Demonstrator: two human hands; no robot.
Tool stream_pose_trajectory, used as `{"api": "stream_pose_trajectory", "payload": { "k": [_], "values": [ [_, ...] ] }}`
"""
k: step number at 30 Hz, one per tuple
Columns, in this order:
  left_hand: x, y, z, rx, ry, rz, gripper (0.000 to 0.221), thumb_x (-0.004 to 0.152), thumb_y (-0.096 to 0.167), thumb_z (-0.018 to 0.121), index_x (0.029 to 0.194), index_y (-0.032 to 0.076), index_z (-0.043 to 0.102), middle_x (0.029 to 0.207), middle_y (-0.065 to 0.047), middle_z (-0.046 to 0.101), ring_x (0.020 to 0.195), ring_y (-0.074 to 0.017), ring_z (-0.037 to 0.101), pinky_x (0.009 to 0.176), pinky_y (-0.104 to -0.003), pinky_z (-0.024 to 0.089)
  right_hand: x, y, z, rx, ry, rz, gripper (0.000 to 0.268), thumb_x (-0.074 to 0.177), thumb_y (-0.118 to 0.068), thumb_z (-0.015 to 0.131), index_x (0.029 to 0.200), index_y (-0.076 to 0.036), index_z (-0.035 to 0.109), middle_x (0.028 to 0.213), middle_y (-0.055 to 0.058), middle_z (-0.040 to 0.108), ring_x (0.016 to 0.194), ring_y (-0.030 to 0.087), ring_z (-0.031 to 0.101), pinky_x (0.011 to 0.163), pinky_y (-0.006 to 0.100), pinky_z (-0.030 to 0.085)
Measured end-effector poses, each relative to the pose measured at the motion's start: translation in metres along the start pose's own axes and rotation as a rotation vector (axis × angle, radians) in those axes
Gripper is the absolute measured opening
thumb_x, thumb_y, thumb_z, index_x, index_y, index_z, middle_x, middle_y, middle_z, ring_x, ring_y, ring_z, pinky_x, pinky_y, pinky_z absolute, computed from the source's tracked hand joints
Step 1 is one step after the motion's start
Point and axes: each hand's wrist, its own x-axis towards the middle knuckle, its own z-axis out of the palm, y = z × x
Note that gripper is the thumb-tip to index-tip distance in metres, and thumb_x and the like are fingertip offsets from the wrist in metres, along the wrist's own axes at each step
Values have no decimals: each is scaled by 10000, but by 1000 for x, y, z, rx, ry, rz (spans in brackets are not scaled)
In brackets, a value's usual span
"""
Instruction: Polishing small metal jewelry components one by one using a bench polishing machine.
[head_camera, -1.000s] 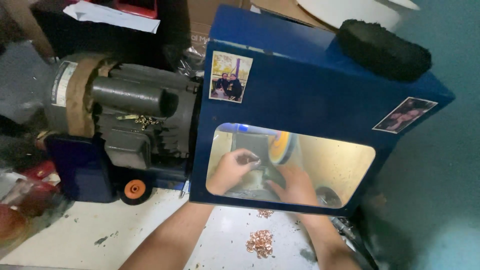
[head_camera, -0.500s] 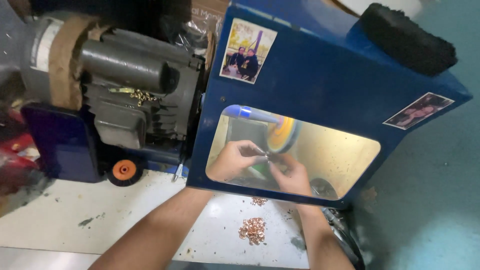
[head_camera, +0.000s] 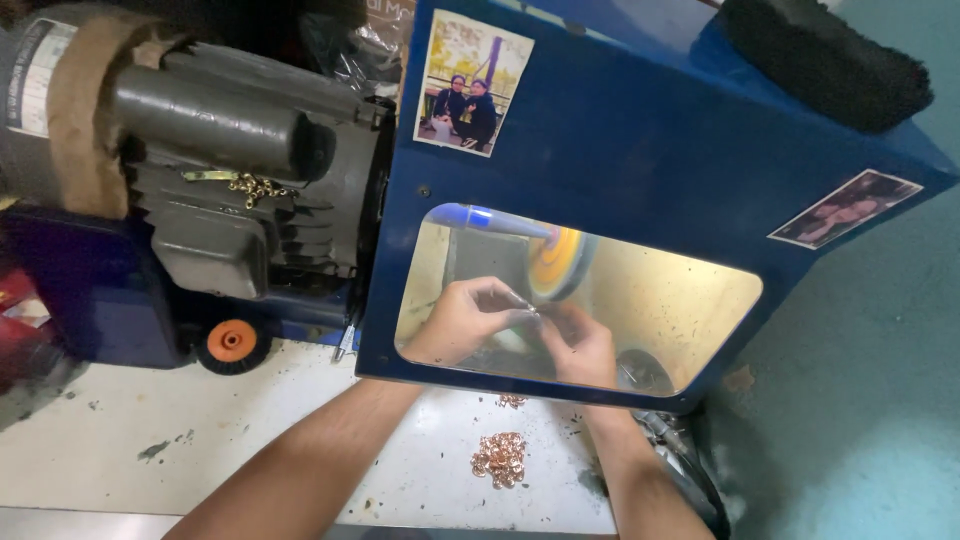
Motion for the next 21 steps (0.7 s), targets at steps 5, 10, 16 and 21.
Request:
{"api": "stream_pose_trajectory", "payload": {
  "k": [5,10,16,21],
  "values": [
    [-2,4,2,-21,-7,-3,288,846,169,804,1129,161,750,1066,-99,793,1098,-285,735,959,-464,562,3,11,3,-53,42,47,445,898,-314,746,1215,-8,685,1123,239,751,1171,365,688,1023,541,519],
    [1,5,5,27,-11,73,217,888,133,757,1101,91,757,1059,-140,791,1072,-309,738,932,-459,574,7,24,4,81,19,16,312,901,-208,701,1134,0,711,1055,243,757,1130,349,701,1008,545,521],
    [0,-2,-3,166,24,207,161,907,113,724,1064,109,761,1052,-71,789,1036,-245,742,914,-390,585,-4,-6,10,201,-44,110,328,941,-232,665,1157,15,681,1080,268,733,1119,314,685,1014,529,521],
    [5,-13,-5,176,81,327,118,881,106,746,998,109,765,980,-25,768,933,-178,729,837,-333,610,0,-3,20,629,-69,409,402,954,-272,701,1261,-30,606,1079,128,669,985,265,639,967,454,511]
  ]
}}
